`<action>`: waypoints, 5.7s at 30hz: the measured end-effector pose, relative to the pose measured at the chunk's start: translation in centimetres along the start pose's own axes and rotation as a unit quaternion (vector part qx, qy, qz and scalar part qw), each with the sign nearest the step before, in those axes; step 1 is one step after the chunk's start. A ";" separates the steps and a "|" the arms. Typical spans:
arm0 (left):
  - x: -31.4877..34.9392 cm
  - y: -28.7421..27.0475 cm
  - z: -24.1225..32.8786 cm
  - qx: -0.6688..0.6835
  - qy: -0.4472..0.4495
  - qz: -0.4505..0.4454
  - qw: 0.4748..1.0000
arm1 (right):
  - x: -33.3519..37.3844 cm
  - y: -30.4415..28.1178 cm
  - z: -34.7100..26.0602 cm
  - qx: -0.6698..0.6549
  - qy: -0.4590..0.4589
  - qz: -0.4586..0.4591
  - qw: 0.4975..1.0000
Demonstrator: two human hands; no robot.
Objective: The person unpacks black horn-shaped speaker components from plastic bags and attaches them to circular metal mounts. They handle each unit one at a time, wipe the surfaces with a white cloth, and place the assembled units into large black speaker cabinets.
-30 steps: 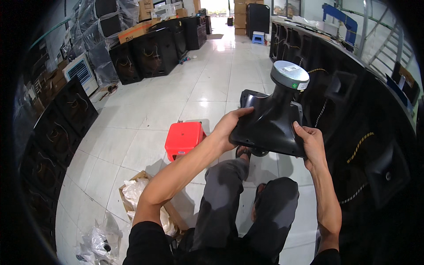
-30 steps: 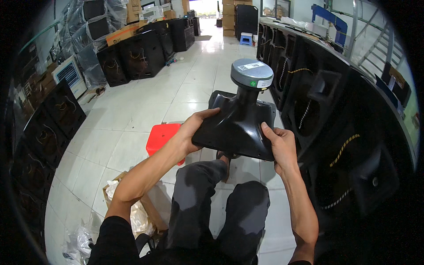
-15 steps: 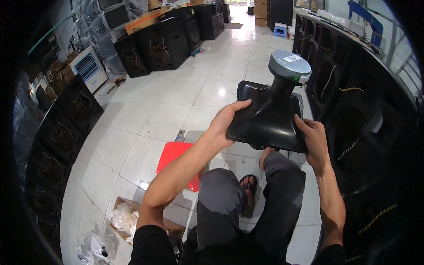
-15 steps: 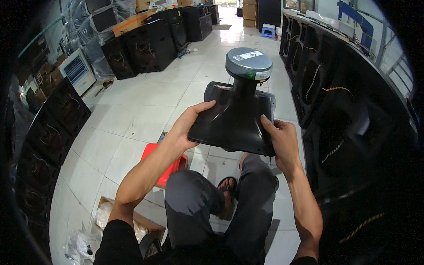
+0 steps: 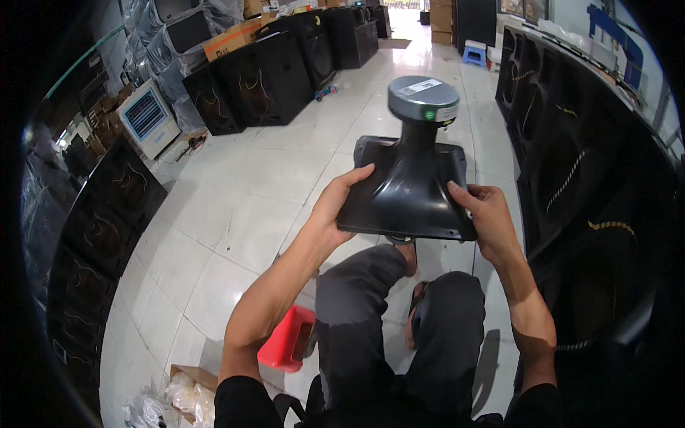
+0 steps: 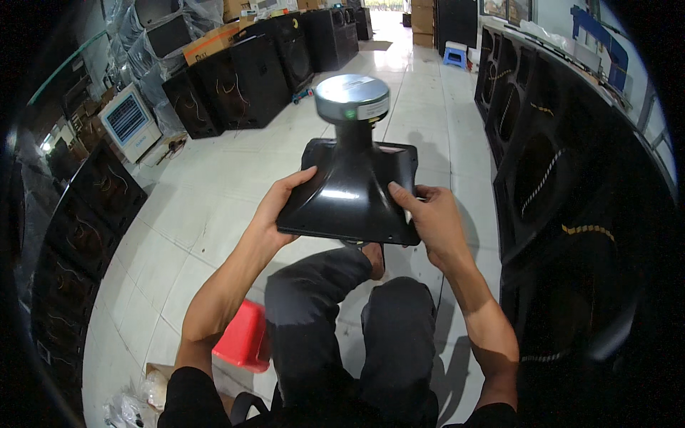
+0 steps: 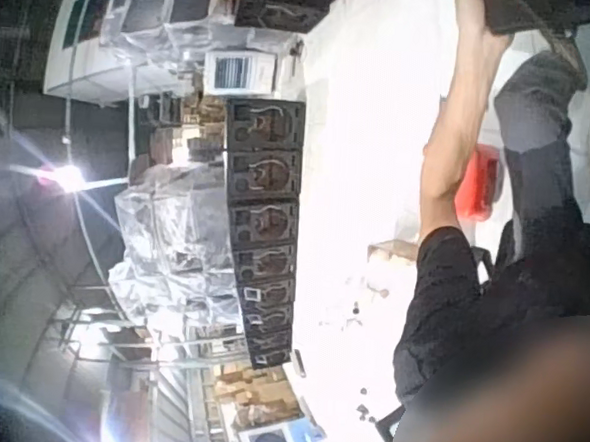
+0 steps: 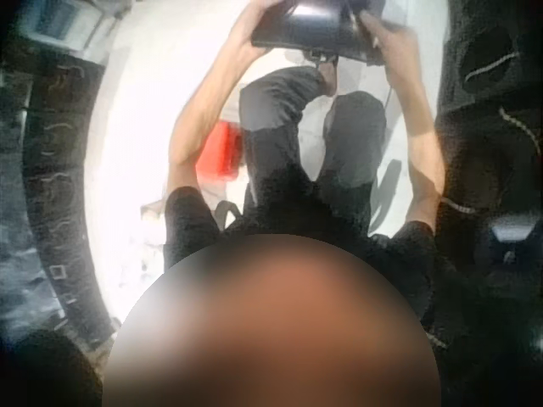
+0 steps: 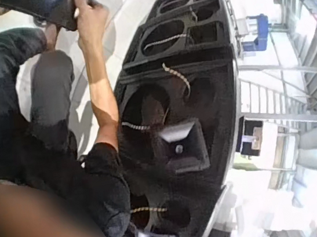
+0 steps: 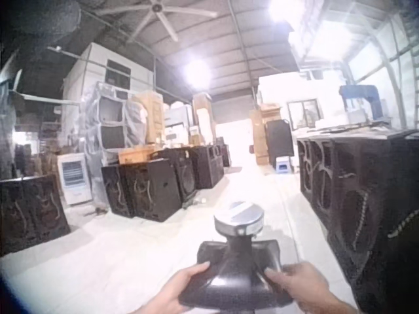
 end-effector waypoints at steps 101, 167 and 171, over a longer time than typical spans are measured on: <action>-84.8 5.0 26.6 -0.341 0.295 0.420 0.787 | -104.2 -83.4 1.6 -0.361 -0.240 0.551 0.713; -79.7 14.5 17.5 -0.610 0.036 -0.326 0.722 | -54.9 -35.1 -3.1 0.659 -0.067 0.445 0.603; -78.6 16.9 15.9 -0.584 0.033 -0.362 0.726 | -49.4 -37.8 4.0 0.571 0.092 0.475 0.663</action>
Point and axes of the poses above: each hand's wrist, its own x-axis away from the middle knuckle, its own y-axis out of the palm, z = x × y, the point moved 8 cm from there along -x, towards the middle knuckle, and after that the axes turned 4 degrees about -z, right-handed, at the moved point
